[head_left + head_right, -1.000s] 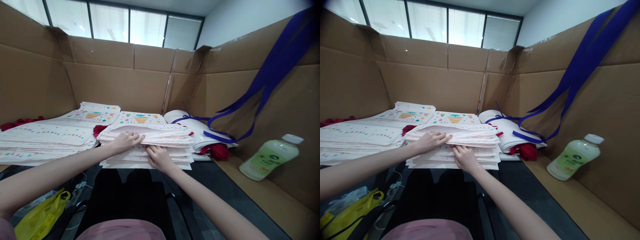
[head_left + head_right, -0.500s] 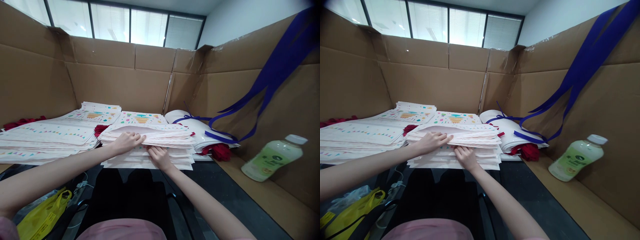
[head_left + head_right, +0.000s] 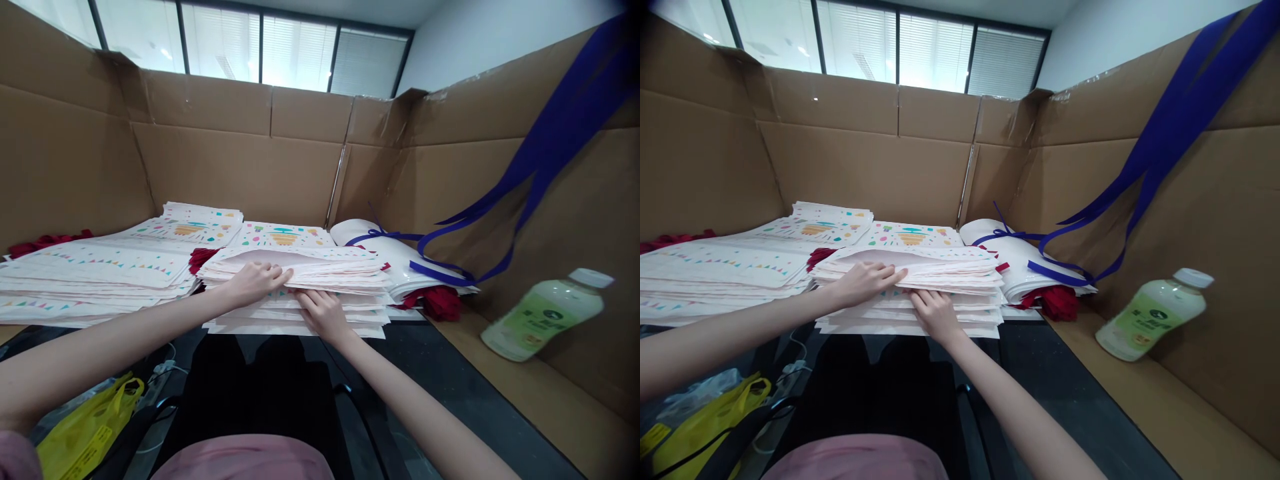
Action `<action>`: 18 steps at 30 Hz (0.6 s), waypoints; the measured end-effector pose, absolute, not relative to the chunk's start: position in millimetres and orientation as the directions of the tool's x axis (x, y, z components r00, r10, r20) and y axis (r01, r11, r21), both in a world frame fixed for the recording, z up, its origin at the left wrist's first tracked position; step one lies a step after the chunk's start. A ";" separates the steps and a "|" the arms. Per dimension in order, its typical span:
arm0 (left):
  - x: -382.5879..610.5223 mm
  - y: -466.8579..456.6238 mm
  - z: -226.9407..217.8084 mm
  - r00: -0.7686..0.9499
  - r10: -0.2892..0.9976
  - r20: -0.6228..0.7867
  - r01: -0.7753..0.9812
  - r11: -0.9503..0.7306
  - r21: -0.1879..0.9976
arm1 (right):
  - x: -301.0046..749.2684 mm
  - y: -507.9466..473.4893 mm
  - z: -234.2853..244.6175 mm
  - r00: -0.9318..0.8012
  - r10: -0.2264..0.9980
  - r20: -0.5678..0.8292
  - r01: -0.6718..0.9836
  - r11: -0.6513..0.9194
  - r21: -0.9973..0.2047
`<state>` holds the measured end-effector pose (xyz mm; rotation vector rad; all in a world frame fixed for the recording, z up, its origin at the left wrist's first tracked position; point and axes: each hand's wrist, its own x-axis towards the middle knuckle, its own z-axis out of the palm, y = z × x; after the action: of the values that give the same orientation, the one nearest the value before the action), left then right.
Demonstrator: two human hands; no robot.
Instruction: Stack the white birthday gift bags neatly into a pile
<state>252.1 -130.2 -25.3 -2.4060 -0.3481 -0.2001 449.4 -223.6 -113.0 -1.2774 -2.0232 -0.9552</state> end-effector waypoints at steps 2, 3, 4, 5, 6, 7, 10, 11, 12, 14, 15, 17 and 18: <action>251.5 -129.9 -25.7 0.952 0.196 0.235 0.302 -0.731 -0.612 | 452.6 -234.0 -105.7 -0.391 0.539 0.746 0.916 0.307 0.258; 251.0 -130.3 -25.7 0.952 0.196 0.234 0.301 -0.734 -0.609 | 455.7 -240.1 -103.3 -0.393 0.548 0.738 0.915 0.315 0.252; 250.5 -131.2 -25.6 0.952 0.196 0.233 0.300 -0.738 -0.605 | 459.6 -246.4 -101.9 -0.396 0.558 0.729 0.913 0.325 0.248; 249.9 -132.4 -25.4 0.953 0.195 0.230 0.297 -0.743 -0.600 | 464.2 -252.9 -101.6 -0.401 0.567 0.719 0.910 0.334 0.244; 249.3 -134.0 -25.2 0.955 0.192 0.226 0.291 -0.750 -0.594 | 469.5 -259.3 -102.0 -0.404 0.577 0.710 0.909 0.340 0.240; 248.7 -135.8 -24.8 0.957 0.188 0.222 0.285 -0.758 -0.586 | 475.1 -265.2 -103.0 -0.402 0.583 0.705 0.910 0.342 0.236; 246.9 -141.2 -24.1 0.960 0.178 0.216 0.271 -0.782 -0.561 | 490.9 -277.7 -105.8 -0.373 0.587 0.718 0.922 0.318 0.220; 246.3 -142.8 -24.0 0.960 0.179 0.215 0.271 -0.787 -0.554 | 495.1 -279.5 -105.8 -0.363 0.582 0.728 0.927 0.309 0.215; 245.8 -144.4 -23.9 0.960 0.182 0.215 0.273 -0.791 -0.548 | 498.5 -280.1 -105.2 -0.356 0.576 0.736 0.929 0.303 0.212; 245.1 -147.2 -24.1 0.960 0.188 0.209 0.274 -0.796 -0.540 | 502.6 -278.5 -102.2 -0.353 0.560 0.749 0.929 0.304 0.211; 245.0 -148.5 -24.4 0.960 0.192 0.206 0.275 -0.796 -0.539 | 503.6 -276.7 -100.2 -0.354 0.552 0.755 0.928 0.306 0.211; 245.5 -150.5 -25.7 0.957 0.206 0.203 0.285 -0.790 -0.543 | 504.0 -272.2 -96.1 -0.352 0.538 0.766 0.928 0.307 0.211; 246.2 -151.3 -26.6 0.956 0.215 0.202 0.292 -0.784 -0.548 | 503.8 -270.0 -94.2 -0.350 0.531 0.772 0.929 0.306 0.210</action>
<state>246.2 -151.3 -26.6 -2.5005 -0.3568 -0.1714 503.8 -270.0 -94.2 -1.2911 -1.9953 -0.8844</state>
